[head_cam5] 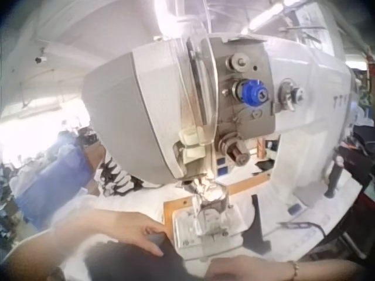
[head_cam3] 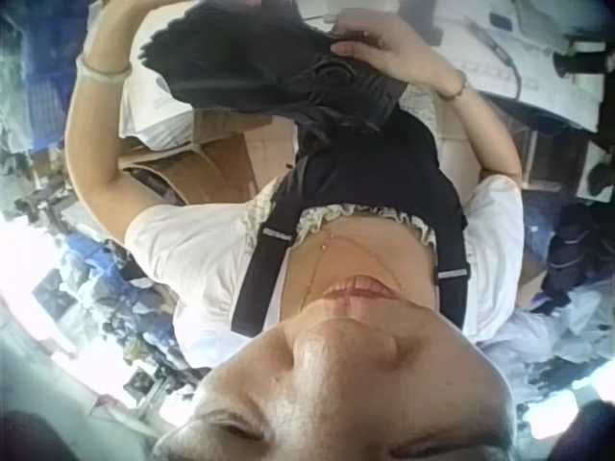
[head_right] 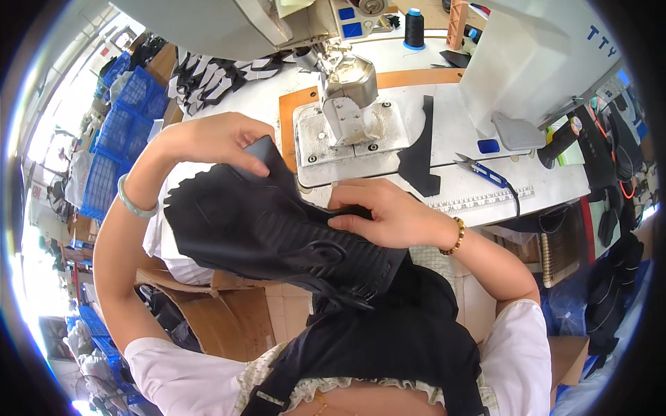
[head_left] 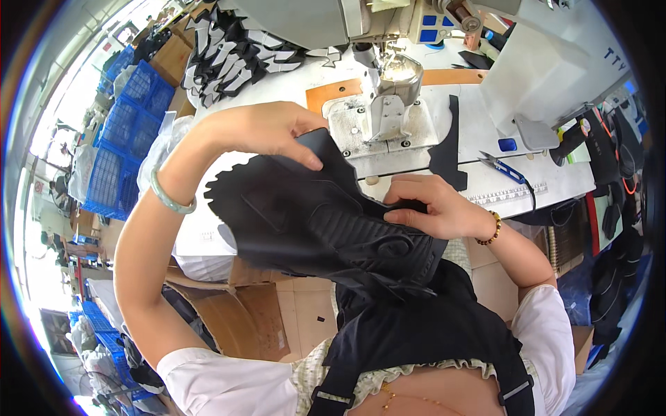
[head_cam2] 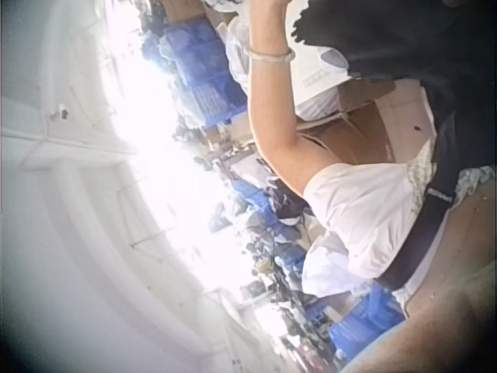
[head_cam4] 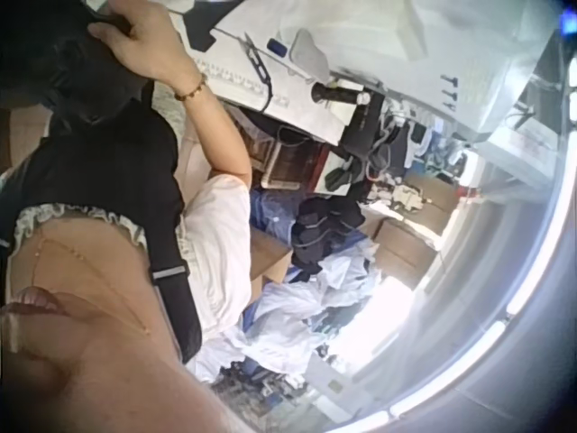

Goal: The person trims threads from shoe components using snips, adjusts a sewing machine with a screwdriver, and stitches the shoe components using the sewing machine.

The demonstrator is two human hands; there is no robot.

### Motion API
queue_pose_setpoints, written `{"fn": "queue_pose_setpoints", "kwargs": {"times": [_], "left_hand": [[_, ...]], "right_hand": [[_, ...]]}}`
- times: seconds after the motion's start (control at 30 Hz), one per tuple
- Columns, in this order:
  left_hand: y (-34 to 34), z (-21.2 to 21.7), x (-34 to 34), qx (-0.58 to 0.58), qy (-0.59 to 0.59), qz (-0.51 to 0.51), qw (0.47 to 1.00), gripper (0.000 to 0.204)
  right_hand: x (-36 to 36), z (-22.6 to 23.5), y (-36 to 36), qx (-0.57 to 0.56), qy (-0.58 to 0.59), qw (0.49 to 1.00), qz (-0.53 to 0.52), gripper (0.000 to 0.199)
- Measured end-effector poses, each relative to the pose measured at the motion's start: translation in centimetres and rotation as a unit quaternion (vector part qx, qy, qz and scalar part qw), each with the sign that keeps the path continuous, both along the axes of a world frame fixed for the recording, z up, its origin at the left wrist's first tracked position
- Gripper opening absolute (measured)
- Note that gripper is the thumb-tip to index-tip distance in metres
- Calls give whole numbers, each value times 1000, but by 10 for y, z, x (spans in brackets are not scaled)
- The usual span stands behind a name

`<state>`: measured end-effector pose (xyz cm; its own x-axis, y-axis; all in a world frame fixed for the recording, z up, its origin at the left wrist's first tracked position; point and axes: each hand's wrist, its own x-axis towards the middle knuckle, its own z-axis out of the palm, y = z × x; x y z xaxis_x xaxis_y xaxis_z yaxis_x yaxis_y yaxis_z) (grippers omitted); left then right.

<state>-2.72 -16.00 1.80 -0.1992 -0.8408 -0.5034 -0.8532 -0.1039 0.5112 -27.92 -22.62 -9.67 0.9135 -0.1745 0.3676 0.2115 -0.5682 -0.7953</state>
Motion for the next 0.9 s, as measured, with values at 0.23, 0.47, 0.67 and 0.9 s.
{"fn": "queue_pose_setpoints", "kwargs": {"times": [0.23, 0.47, 0.67, 0.9], "left_hand": [[-3, -17, -6, -43, 58, -3, 997, 36], [-26, -27, 12, -64, 113, 21, 991, 35], [-55, -10, 23, -131, 214, 95, 963, 34], [-75, 6, 21, -184, 86, 165, 965, 35]], "right_hand": [[-10, 7, 5, -208, -10, 976, -60, 26], [13, -4, -10, 68, 31, 991, -115, 31], [37, 10, -38, 237, -32, 962, -134, 30], [38, 18, -59, 216, -39, 960, -173, 31]]}}
